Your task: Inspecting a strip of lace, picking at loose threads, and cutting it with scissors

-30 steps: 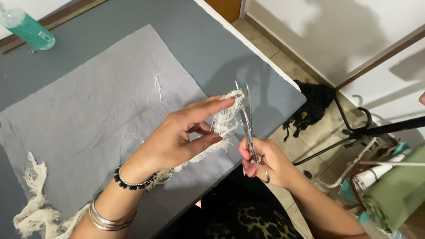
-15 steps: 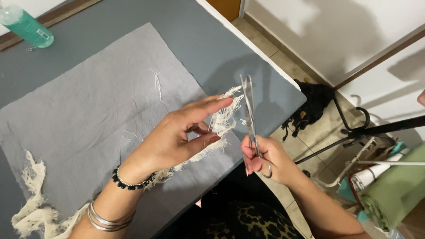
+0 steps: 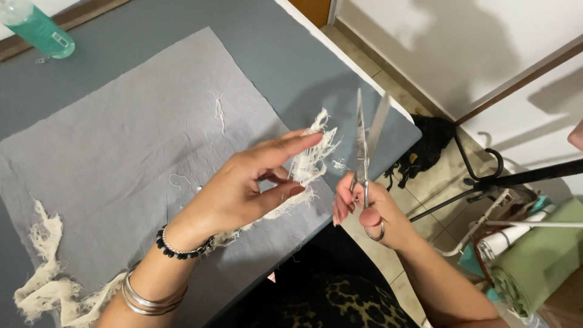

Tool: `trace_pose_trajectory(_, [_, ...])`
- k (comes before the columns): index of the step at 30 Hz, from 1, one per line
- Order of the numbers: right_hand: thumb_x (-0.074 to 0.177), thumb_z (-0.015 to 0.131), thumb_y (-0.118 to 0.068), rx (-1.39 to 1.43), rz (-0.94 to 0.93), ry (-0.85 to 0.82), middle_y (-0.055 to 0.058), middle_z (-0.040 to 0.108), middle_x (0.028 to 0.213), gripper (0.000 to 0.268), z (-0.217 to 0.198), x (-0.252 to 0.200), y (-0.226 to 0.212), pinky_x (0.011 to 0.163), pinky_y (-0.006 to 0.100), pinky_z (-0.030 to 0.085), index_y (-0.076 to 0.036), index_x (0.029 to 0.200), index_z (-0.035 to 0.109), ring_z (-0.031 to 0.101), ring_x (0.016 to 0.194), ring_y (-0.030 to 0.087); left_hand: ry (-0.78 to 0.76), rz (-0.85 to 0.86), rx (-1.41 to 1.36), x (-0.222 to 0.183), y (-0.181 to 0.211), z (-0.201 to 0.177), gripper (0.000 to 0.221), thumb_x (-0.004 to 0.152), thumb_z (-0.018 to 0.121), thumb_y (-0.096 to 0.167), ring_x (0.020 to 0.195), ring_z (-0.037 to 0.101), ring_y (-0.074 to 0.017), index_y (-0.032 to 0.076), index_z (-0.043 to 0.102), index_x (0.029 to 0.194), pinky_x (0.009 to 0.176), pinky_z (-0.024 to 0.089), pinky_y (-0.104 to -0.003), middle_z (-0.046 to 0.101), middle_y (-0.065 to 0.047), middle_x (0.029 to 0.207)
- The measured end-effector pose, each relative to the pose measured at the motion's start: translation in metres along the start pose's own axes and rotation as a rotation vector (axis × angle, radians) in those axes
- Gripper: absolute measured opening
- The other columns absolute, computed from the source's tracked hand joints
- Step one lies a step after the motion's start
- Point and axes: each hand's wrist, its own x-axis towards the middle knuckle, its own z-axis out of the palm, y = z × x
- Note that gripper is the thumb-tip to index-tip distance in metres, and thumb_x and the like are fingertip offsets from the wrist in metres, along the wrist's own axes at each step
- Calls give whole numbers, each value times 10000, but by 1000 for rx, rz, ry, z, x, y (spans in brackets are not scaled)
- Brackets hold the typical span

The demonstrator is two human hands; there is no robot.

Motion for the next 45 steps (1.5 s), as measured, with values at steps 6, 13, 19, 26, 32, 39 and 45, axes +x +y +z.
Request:
trace_pose_trajectory(6, [973,693,-345,97,-185,143,70,652,1015,307,6,13,20,1005,398,575,-124,1070,504,685,1026,214,143,27,-30,-12,5,3,667,947,672,-74,683,529,-28,189,441,1515,781,546,-201,410,-109,1650])
trace_pose_trajectory(13, [811,805,-24,172,-28,239,68,653,861,395,47,39,-13,739,272,551,-145,927,448,674,806,141,284,43,-41,-25,8,6,616,987,673,-39,774,683,-46,181,441,1514,900,597,-203,373,-148,1670])
trace_pose_trajectory(19, [846,767,-12,192,63,441,145,754,902,300,56,47,-15,747,274,615,-132,869,493,730,800,177,464,18,52,-38,8,-7,659,1010,720,12,568,402,-28,196,395,1553,628,479,-159,353,-92,1704])
trace_pose_trajectory(26, [892,729,11,168,-28,437,167,734,1018,284,47,49,-1,858,304,616,-149,944,499,730,937,210,341,-34,47,-46,8,-20,880,964,706,-55,588,409,-57,277,202,1604,586,450,-152,161,-80,1779])
trace_pose_trajectory(32, [855,772,-32,196,-25,150,109,610,1025,362,53,55,-6,798,285,558,-158,934,443,643,885,157,252,-48,12,-46,10,-20,917,950,725,-40,559,559,-41,275,160,1599,556,489,-169,83,-110,1782])
trace_pose_trajectory(39, [832,776,4,181,37,294,153,728,863,360,41,57,-3,669,282,548,-140,852,447,671,728,172,182,-85,52,-48,10,-25,1039,887,750,-72,655,686,-83,292,84,1596,628,566,-199,43,-138,1779])
trace_pose_trajectory(45, [843,778,26,99,29,427,170,723,891,331,24,44,5,780,297,607,-124,861,483,720,812,206,127,-111,34,-43,6,-23,974,874,679,-53,651,544,-74,242,99,1599,623,536,-208,84,-133,1763])
